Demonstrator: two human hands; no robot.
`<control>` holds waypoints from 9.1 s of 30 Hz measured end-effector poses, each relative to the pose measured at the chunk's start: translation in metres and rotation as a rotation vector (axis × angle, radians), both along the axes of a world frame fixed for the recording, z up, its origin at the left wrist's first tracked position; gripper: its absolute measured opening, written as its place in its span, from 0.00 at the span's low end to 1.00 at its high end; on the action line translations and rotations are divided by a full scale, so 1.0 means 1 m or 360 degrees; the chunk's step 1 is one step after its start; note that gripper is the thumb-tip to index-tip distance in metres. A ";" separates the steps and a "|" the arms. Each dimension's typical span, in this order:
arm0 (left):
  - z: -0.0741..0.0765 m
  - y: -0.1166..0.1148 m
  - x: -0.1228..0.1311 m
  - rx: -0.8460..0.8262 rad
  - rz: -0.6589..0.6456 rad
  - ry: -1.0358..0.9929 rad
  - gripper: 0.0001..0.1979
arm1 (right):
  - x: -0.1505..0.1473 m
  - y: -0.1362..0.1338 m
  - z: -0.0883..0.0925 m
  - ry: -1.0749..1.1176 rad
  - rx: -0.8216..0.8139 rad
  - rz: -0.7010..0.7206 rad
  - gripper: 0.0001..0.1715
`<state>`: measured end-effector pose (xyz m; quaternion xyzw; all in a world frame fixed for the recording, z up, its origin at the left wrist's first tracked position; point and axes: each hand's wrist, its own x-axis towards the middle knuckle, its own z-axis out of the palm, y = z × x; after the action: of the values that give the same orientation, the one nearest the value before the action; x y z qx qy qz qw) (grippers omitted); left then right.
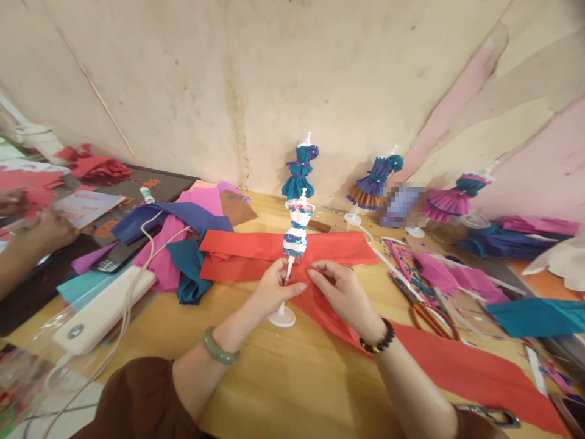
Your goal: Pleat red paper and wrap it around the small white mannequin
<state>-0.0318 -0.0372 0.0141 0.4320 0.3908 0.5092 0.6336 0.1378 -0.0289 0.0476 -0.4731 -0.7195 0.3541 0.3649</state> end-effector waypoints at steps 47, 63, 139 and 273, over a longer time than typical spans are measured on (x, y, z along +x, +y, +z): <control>0.004 -0.007 0.003 0.0278 0.0158 0.0417 0.20 | -0.005 -0.009 0.004 -0.0104 0.0298 -0.0075 0.13; 0.007 -0.009 0.004 0.0313 0.0148 0.0437 0.14 | -0.002 -0.007 0.003 -0.0136 0.0287 -0.0127 0.14; 0.003 -0.013 0.002 0.0521 0.0103 0.0734 0.15 | 0.000 -0.005 0.005 -0.0216 0.0376 -0.0210 0.18; 0.021 -0.016 -0.019 0.0868 0.0364 0.0844 0.22 | -0.009 -0.037 0.032 -0.0312 0.0536 0.0091 0.08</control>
<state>-0.0507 -0.0534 0.0347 0.6547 0.4369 0.5323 0.3118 0.1291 -0.0655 0.0794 -0.4169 -0.8138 0.1912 0.3569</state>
